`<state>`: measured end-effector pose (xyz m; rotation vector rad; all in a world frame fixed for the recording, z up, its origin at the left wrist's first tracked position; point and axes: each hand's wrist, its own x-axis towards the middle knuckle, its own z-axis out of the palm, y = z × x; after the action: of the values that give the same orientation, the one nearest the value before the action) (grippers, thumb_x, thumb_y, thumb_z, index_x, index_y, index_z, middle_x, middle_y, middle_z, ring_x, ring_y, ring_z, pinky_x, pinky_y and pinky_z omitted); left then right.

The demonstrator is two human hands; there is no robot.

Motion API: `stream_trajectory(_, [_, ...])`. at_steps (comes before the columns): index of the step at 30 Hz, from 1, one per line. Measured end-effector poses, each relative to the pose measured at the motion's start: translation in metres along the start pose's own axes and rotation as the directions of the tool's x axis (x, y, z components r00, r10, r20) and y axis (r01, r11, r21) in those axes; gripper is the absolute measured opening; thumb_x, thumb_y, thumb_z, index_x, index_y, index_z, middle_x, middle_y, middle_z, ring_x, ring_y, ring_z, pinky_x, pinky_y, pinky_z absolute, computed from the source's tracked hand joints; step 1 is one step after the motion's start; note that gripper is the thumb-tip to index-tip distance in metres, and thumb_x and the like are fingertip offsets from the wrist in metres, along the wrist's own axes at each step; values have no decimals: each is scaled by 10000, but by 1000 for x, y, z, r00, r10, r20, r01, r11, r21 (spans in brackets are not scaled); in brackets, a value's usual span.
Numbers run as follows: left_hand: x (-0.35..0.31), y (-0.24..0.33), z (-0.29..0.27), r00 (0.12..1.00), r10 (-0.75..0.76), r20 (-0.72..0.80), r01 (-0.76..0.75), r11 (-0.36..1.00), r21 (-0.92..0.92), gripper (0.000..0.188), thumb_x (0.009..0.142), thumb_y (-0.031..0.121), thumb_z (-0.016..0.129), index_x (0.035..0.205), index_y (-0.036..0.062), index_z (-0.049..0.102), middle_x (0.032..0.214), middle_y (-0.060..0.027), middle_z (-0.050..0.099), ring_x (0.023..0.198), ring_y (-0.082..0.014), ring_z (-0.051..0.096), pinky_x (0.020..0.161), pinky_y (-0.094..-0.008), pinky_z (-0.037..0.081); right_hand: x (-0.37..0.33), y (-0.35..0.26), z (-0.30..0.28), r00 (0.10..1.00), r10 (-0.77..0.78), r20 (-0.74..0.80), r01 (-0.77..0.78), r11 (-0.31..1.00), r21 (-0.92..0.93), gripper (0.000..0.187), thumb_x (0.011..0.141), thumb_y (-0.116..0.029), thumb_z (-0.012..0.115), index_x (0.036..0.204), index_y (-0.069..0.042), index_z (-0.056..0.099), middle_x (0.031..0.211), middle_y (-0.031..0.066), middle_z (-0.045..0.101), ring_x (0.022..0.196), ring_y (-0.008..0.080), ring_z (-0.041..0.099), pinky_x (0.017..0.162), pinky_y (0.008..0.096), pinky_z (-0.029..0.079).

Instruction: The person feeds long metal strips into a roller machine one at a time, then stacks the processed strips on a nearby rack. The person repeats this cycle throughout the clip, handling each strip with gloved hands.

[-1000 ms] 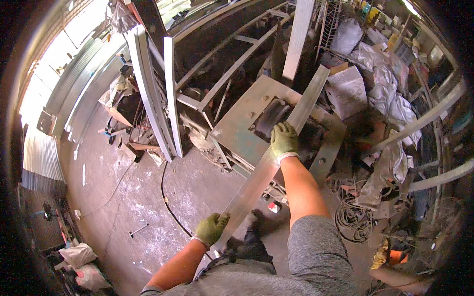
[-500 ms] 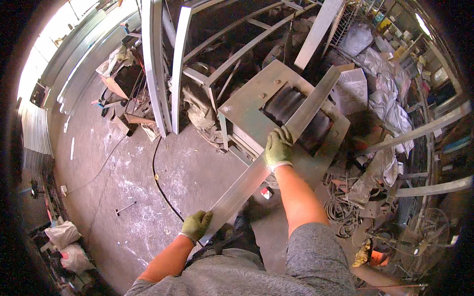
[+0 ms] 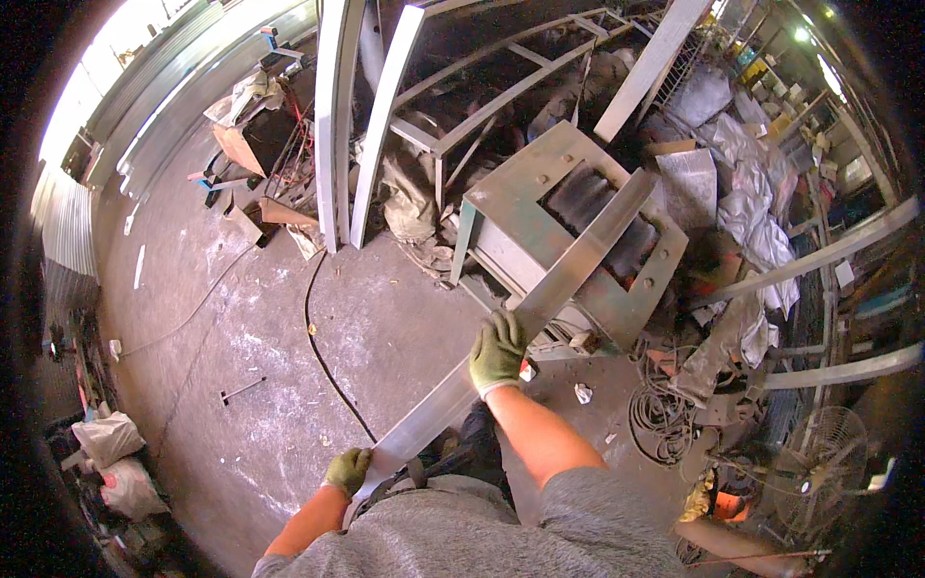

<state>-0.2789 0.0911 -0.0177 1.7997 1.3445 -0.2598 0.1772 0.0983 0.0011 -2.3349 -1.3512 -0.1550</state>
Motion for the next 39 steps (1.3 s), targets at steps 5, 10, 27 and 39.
stream_trajectory(5, [-44,-76,-7,996,-93,11,92,995,22,607,1125,639,547,1103,87,801,1096,-271,802,1097,-529,746,950,-604,580,-61,-63,7,1000,-29,-10,30,999,28,306,1038,-215,681,1299,-62,725,1524,159,633,1523,444,475,1294,623,368])
stream_trajectory(10, [-84,-142,-25,984,-176,9,175,983,61,581,1131,617,533,1159,110,815,1148,-263,807,1138,-525,740,982,-607,577,-111,-113,-5,989,-83,123,65,988,142,354,1060,-272,674,1348,-74,732,1568,189,617,1497,497,487,1303,637,343])
stream_trajectory(27, [27,41,-25,978,23,206,-54,988,147,880,944,775,741,1420,35,707,1266,-266,814,1209,-459,776,1022,-530,609,31,57,-29,939,-236,249,266,960,-92,630,1137,-395,545,1616,12,581,1810,220,399,1669,459,334,1352,658,274])
stream_trajectory(39, [226,449,12,959,242,148,-262,955,140,787,998,701,742,1313,-19,698,1256,-365,766,1239,-548,721,1025,-568,579,126,180,-33,986,156,-64,-152,987,60,587,1131,-287,579,1623,31,536,1727,277,483,1615,477,438,1329,584,368])
